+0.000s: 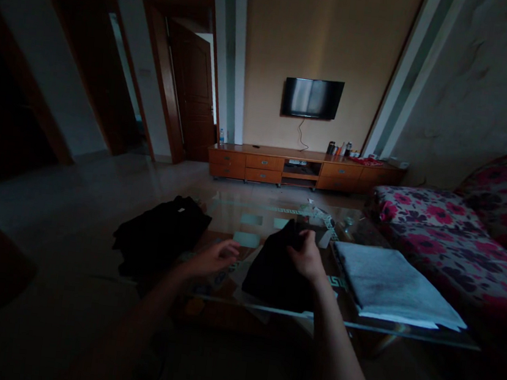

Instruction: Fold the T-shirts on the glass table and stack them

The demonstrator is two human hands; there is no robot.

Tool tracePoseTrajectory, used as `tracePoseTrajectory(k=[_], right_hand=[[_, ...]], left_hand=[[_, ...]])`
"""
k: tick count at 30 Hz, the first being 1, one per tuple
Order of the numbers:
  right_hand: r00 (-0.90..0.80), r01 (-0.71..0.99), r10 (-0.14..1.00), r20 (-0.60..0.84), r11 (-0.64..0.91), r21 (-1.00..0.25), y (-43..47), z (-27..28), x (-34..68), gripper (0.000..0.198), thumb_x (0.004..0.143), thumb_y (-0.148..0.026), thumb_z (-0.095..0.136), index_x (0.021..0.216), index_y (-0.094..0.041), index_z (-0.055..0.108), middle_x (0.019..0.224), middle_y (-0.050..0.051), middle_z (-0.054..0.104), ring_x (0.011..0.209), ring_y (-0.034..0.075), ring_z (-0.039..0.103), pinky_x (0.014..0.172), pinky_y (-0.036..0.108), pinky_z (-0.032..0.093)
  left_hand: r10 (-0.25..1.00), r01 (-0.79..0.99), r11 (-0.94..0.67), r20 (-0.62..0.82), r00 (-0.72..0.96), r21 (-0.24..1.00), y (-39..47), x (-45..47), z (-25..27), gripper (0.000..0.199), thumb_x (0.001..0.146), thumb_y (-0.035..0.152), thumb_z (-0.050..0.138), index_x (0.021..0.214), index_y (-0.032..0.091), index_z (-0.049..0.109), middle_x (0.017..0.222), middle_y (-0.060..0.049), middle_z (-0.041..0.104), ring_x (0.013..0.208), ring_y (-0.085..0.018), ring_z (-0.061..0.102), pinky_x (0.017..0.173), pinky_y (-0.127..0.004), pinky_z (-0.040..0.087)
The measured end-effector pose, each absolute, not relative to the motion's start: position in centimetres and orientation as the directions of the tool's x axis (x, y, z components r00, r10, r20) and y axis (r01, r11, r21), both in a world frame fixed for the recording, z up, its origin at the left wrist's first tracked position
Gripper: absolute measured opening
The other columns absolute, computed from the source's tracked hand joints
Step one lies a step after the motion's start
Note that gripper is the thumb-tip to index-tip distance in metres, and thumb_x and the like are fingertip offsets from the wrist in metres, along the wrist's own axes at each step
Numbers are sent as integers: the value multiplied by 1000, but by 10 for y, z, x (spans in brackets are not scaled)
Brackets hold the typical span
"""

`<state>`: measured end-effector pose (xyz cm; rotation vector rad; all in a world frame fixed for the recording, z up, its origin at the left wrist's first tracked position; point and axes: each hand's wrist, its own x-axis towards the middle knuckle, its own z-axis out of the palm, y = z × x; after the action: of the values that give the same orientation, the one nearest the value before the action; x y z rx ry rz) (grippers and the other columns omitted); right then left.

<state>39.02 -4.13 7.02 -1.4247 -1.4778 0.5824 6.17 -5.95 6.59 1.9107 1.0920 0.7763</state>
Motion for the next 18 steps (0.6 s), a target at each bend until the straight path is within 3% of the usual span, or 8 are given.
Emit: tracePoseTrajectory(k=[3,6,8,12,15,18], right_hand=[[-169,441,918,358,395,-806,-69,115,361,47,73,-30,69,114,-22,48,98,2,64,84,19,62,75,29,53],[-332,389,876,349,464,-796,-96,151,339,47,75,-25,69,117,-23,50,113,5,65,105,22,63,92,32,52],[-425,337,854,300,457,-823,-109,165,330,56,76,-22,69,129,-23,50,117,5,65,111,23,63,95,35,52],[-508,318,833,220,419,-850,-118,167,322,81,77,-17,68,152,-24,39,114,5,68,109,23,66,96,38,54],[-493,348,839,232,434,-831,-116,159,321,78,78,-14,66,151,-23,42,114,6,68,108,23,66,97,38,54],[-494,369,826,270,481,-796,-114,152,321,70,77,-11,64,144,-22,49,122,8,67,112,23,65,101,40,52]], left_hand=[[891,318,-391,270,365,864,-65,70,77,66,85,37,73,144,22,46,140,-15,58,122,-27,61,103,-43,49],[858,323,-500,410,309,803,-74,75,95,93,77,39,83,154,26,34,159,-15,39,144,-31,42,117,-49,36],[843,282,-513,415,342,810,-82,75,107,100,73,41,86,156,25,32,161,-14,36,147,-32,37,120,-48,33],[839,244,-363,201,506,899,-93,70,119,81,73,44,85,143,20,52,141,-13,60,129,-32,57,109,-44,46],[841,332,-241,25,540,912,-96,68,117,61,80,53,77,127,17,65,116,-10,73,105,-30,68,88,-39,56],[857,340,-224,19,514,913,-96,72,110,58,84,57,72,125,16,66,111,-9,73,101,-28,69,83,-35,55]])
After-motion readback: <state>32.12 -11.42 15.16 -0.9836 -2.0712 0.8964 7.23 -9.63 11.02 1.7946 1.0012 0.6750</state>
